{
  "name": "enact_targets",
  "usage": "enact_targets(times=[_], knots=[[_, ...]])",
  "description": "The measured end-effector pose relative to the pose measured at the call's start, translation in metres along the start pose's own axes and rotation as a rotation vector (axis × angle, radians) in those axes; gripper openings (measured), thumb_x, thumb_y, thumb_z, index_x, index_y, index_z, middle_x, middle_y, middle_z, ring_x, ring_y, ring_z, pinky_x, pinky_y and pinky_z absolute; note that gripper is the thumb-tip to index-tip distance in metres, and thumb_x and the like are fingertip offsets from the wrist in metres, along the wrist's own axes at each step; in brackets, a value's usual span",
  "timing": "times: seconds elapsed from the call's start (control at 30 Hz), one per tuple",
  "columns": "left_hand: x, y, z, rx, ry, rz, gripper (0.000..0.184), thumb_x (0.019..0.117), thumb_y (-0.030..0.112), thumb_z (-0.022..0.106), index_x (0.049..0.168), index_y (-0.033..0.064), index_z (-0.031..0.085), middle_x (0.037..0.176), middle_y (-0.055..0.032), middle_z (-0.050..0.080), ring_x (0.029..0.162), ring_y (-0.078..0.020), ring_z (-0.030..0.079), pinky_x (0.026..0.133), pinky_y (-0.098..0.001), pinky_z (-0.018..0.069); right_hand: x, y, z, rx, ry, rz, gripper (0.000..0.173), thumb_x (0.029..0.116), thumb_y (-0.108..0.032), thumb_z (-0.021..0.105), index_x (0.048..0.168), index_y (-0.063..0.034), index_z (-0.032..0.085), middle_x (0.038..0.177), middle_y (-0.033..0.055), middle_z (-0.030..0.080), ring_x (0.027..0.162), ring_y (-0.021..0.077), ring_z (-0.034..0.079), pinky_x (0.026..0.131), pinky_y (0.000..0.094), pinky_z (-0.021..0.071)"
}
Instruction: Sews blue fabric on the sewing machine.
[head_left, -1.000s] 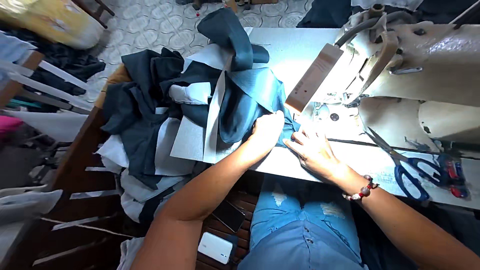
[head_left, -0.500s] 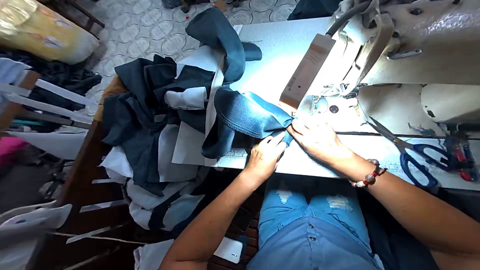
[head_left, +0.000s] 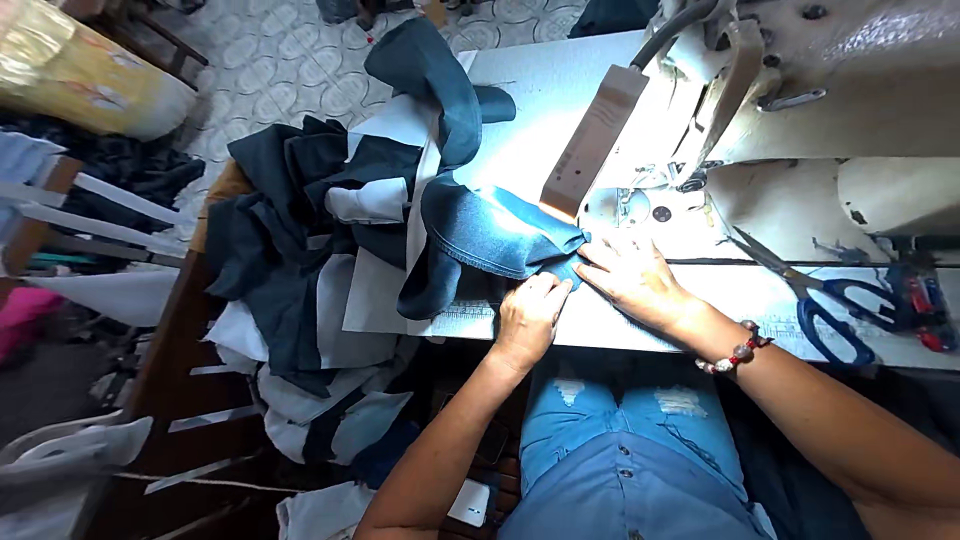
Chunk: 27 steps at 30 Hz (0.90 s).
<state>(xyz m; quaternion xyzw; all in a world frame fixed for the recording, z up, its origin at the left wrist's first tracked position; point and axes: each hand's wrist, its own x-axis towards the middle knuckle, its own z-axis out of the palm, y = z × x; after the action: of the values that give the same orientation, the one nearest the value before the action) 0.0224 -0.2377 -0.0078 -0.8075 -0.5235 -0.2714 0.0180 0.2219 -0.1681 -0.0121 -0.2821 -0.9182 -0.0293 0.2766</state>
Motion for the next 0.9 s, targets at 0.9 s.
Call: enact_targets(times=[0.9], knots=[[0.016,-0.001,-0.009,-0.178,-0.084,-0.412,0.035,0.0906,0.012,0.070,0.123,0.0004,0.067,0.083,-0.0113,0.067,0.073,-0.0271,0.065,0.067,-0.0470,0.0533,0.019,-0.017,0.010,0.117,0.030,0.248,0.014,0.0932,-0.017,0.062,0.088,-0.0088,0.071,0.092,0.0122,0.065,0.096,0.0367,0.063,0.080,0.0551,0.0426]])
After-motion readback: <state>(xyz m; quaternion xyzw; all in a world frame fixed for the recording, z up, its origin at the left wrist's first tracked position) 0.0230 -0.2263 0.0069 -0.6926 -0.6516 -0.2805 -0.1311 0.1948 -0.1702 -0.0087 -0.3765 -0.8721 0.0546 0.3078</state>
